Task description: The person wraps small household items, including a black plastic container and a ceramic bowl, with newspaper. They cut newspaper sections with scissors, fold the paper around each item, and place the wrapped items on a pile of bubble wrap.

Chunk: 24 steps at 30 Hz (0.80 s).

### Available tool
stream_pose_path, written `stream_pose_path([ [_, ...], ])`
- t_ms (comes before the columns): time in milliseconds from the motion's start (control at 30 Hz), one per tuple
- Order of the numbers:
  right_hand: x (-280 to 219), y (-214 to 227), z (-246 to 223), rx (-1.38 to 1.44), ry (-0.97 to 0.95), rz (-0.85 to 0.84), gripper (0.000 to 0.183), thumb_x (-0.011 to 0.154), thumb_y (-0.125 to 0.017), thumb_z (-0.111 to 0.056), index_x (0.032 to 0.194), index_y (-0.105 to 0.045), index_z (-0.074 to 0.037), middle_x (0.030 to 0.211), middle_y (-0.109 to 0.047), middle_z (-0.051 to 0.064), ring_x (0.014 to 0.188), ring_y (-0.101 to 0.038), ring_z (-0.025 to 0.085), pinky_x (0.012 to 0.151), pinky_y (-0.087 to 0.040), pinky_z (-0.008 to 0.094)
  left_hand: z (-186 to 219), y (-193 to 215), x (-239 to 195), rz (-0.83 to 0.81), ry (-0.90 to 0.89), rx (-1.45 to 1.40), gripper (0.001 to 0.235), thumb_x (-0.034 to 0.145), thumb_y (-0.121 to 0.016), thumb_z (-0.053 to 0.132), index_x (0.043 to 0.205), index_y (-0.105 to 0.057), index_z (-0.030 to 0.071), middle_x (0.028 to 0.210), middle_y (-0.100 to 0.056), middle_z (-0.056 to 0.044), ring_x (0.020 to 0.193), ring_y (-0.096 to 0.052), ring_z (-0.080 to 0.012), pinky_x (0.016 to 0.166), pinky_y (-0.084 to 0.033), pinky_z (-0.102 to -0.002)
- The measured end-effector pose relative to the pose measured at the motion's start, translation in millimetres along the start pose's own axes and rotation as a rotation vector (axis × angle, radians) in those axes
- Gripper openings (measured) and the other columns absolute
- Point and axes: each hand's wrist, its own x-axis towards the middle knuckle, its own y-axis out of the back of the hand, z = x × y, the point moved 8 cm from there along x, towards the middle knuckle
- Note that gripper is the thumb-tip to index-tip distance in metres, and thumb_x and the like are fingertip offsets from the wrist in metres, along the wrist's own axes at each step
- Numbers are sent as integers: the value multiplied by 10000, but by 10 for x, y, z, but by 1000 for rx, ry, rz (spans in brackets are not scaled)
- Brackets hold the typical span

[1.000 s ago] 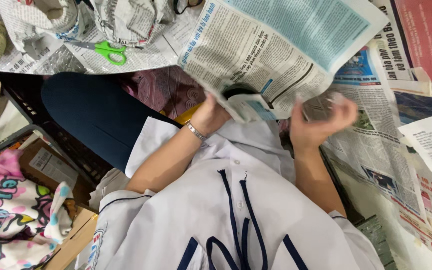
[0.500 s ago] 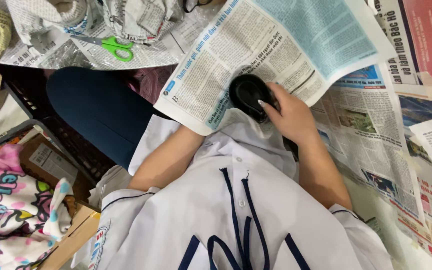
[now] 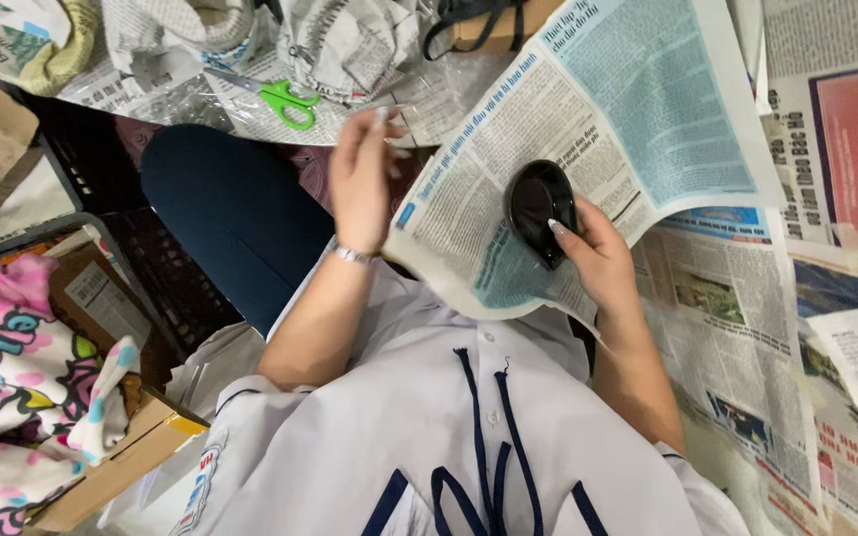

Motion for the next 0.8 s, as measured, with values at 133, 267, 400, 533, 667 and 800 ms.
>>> stream_pose_path([
  [133,25,-184,-179,25,28,-20,487,1021,-581,18,1495,-479,56,1368,-637,106,1241,-616,160,1076,-483,288,872,-317,-309,-443,-387,434,483,912,-775,336,1280,-672,40,1049,-749,-90,794,-708,-149,717,-575,-285],
  [267,65,-425,-377,-116,151,-84,444,1059,-600,6,1490,-505,62,1356,-631,120,1240,-608,168,1069,-491,299,785,-709,-469,-610,-161,533,646,815,-819,395,1280,-629,-10,895,-741,-100,638,-715,-144,565,-548,-263],
  [400,104,-465,-417,-100,143,-77,572,1044,-599,-40,1571,-385,18,1230,-662,117,1083,-653,179,934,-552,321,356,-794,-307,-634,256,89,541,936,-741,301,1308,-581,-59,926,-742,-101,687,-734,-133,570,-591,-251],
  [533,57,-320,-392,-166,126,-71,620,1036,-582,-57,1596,-323,5,1184,-681,134,1082,-693,211,924,-596,348,-82,-552,295,-459,448,124,562,918,-732,234,1361,-475,4,859,-781,-146,670,-758,-167,563,-580,-264],
  [667,-28,-190,-302,-228,118,-34,604,1025,-597,-55,1578,-362,7,1264,-647,142,1087,-687,218,934,-592,347,-97,-407,1180,-205,285,-297,370,935,-660,75,1231,-495,-73,955,-780,-158,758,-821,-227,662,-658,-343],
  [800,-80,-133,-205,-295,101,0,568,1006,-617,-67,1534,-422,6,1299,-649,129,1080,-685,197,914,-580,323,-54,-187,2030,-41,95,119,248,994,-654,181,931,-686,-57,769,-800,-159,599,-785,-193,482,-610,-291],
])
